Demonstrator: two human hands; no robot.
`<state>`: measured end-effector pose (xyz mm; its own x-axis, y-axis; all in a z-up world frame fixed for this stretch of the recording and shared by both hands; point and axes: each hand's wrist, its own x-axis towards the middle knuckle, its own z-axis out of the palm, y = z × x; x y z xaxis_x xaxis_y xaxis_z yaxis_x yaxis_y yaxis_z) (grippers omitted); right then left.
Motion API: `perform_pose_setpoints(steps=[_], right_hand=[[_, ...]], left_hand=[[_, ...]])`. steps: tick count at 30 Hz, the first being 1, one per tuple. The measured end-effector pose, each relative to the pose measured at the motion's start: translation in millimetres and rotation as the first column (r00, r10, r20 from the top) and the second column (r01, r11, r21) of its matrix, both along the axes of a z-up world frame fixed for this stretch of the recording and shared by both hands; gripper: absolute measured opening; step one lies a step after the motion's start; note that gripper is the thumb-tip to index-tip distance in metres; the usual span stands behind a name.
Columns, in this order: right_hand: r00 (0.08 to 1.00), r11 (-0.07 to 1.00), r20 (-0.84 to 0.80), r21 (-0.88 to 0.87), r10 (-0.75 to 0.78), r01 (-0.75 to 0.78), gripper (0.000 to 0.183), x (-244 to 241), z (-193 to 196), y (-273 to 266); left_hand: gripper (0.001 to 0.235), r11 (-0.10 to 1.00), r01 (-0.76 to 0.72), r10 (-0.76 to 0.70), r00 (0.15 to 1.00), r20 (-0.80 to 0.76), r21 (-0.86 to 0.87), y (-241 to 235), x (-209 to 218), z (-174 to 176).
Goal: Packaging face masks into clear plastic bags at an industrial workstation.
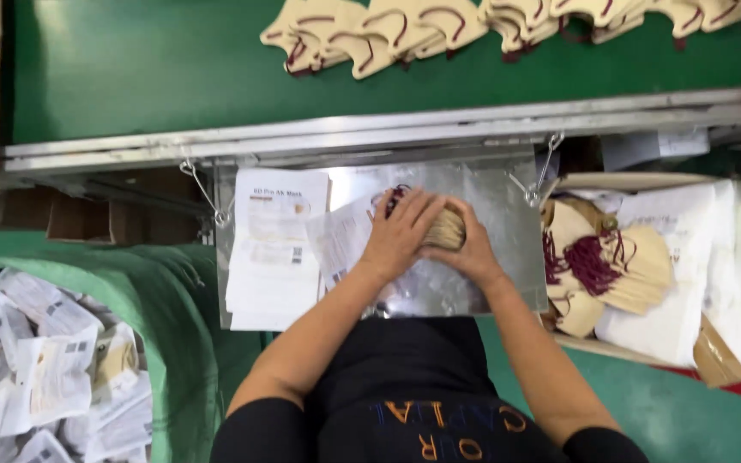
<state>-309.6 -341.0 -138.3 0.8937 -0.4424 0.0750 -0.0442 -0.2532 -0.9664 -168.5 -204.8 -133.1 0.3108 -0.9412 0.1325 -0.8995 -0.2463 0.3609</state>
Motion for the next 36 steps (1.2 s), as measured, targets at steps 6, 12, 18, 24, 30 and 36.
perform_pose_setpoints(steps=[6,12,18,24,30,36], right_hand=[[0.992,0.992,0.047,-0.042,-0.115,0.117,0.101,5,-28,22],[0.992,0.986,-0.125,-0.168,-0.015,-0.007,0.083,7,-13,31],[0.968,0.799,-0.214,0.556,-0.130,0.230,0.057,-1,-5,-17],[0.932,0.694,-0.123,0.636,-0.341,0.338,0.060,-11,-10,-49],[0.934,0.807,-0.125,0.474,-0.336,0.353,0.068,-25,26,-73],[0.919,0.951,-0.394,0.292,0.023,0.102,0.072,22,61,-16]], left_hand=[[0.115,0.995,0.093,-0.091,0.994,0.058,-0.041,7,7,14],[0.102,0.973,0.105,-0.076,0.987,-0.142,0.208,31,20,5],[0.089,0.926,-0.306,0.167,0.857,-0.488,-0.221,25,60,-15],[0.087,0.880,-0.394,0.434,0.893,-0.115,0.264,8,52,-9],[0.050,0.937,-0.178,0.315,0.799,-0.512,0.299,17,81,-38],[0.037,0.979,-0.128,0.200,0.522,-0.829,0.156,14,77,54]])
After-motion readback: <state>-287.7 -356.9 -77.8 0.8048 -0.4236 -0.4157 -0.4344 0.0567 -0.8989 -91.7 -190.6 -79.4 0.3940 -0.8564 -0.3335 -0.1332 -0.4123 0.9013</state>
